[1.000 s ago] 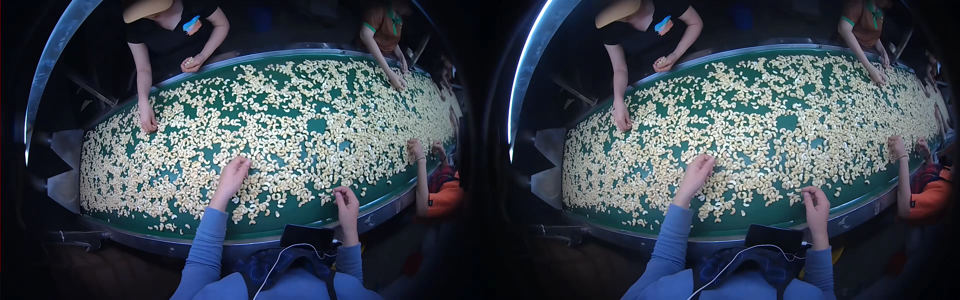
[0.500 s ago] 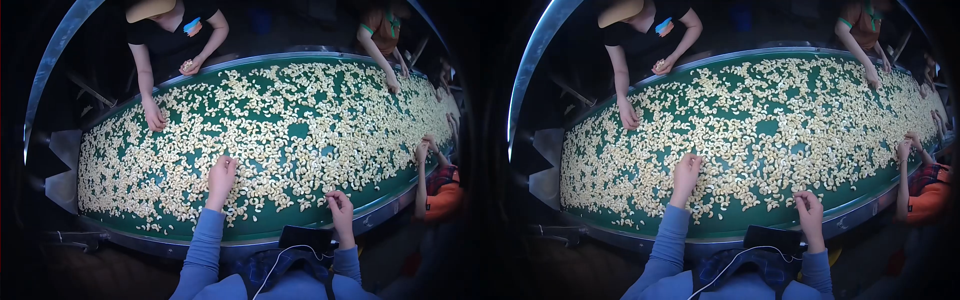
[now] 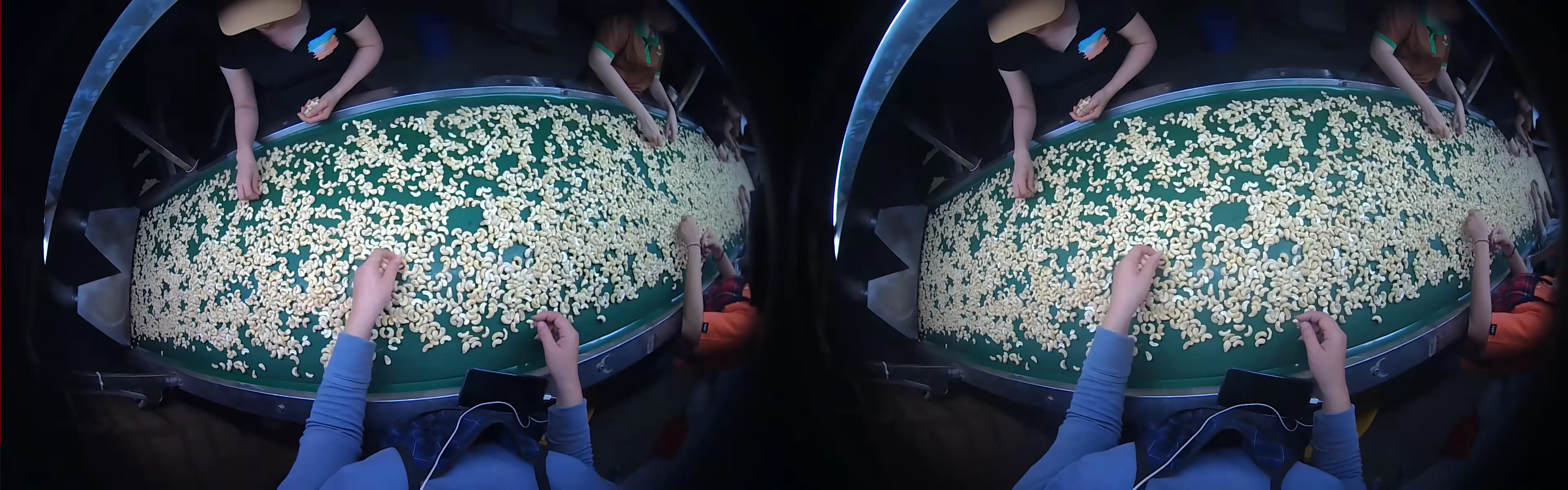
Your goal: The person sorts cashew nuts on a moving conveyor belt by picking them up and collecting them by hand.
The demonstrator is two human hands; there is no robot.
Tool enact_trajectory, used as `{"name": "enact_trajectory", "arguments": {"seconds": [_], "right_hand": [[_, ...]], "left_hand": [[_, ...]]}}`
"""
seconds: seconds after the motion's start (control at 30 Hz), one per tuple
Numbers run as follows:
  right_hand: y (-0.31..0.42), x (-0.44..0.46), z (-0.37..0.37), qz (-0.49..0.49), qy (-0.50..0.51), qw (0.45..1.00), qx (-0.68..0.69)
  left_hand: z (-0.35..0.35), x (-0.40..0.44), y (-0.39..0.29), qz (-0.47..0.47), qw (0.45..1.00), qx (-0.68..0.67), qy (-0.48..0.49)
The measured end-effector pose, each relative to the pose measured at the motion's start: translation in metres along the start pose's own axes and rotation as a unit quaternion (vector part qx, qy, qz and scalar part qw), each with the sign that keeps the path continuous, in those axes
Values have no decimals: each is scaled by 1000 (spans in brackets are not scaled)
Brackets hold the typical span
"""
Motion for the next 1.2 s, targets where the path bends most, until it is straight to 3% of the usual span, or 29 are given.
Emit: {"name": "enact_trajectory", "arguments": {"seconds": [0.07, 0.2, 0.3, 0.33, 0.37, 0.4, 0.43, 0.53, 0.57, 0.63, 0.73, 0.77, 0.83, 0.9, 0.97, 1.03, 1.07, 1.13, 1.2], "right_hand": [[2, 8, 5, 13, 18, 999, -28], [1, 12, 18, -3, 27, 1000, -7], [-1, 15, 24, -50, 56, 995, 69], [0, 15, 23, -72, 74, 990, 99], [3, 15, 21, -95, 92, 983, 127], [3, 17, 17, -129, 121, 969, 172], [6, 18, 6, -163, 128, 944, 256], [12, 21, -30, -288, 158, 824, 462], [19, 22, -40, -358, 134, 783, 491], [-24, 27, -40, -335, 227, 644, 649], [-20, 30, -21, -397, 71, 636, 658], [-31, 31, 2, -430, 67, 566, 700], [-18, 29, 66, -341, 205, 615, 680], [9, 19, 141, -177, 360, 784, 474], [41, 23, 198, -43, 510, 827, 235], [43, 33, 225, -91, 470, 871, 106], [44, 43, 224, -151, 390, 908, 12], [30, 70, 198, -42, 230, 969, -83], [23, 94, 163, 45, 122, 974, -188]], "left_hand": [[-19, 5, -11, -21, 982, 185, -36], [-17, 7, -7, 34, 985, 171, 3], [-3, -7, -6, 17, 998, 49, 36], [-2, -11, -7, 56, 995, -9, 80], [-12, -13, 8, 123, 922, -317, 187], [-15, -27, -6, 125, 884, -413, 177], [-23, -40, -25, 124, 838, -505, 166], [-84, -66, -57, 78, 819, -551, 139], [-101, -78, -73, 41, 826, -535, 172], [-123, -90, -102, -81, 869, -447, 196], [-122, -87, -128, -189, 910, -323, 180], [-122, -84, -123, -133, 929, -313, 148], [-116, -71, -100, -139, 977, -136, 91], [-113, -73, -75, -39, 991, -64, 114], [-102, -77, -81, 14, 980, -127, 154], [-109, -73, -94, -20, 990, -65, 125], [-118, -72, -108, -80, 991, -52, 96], [-145, -64, -149, -218, 975, 16, 42], [-185, -54, -177, -327, 943, 60, 35]]}}
Point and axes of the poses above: each hand's wrist, its own x-axis towards the middle knuckle, its own z-axis out of the back of the hand, y = z × x, the point moved 1 cm from there along x, towards the middle knuckle, and after that the axes turned 4 degrees about x, right-handed, at the moved point
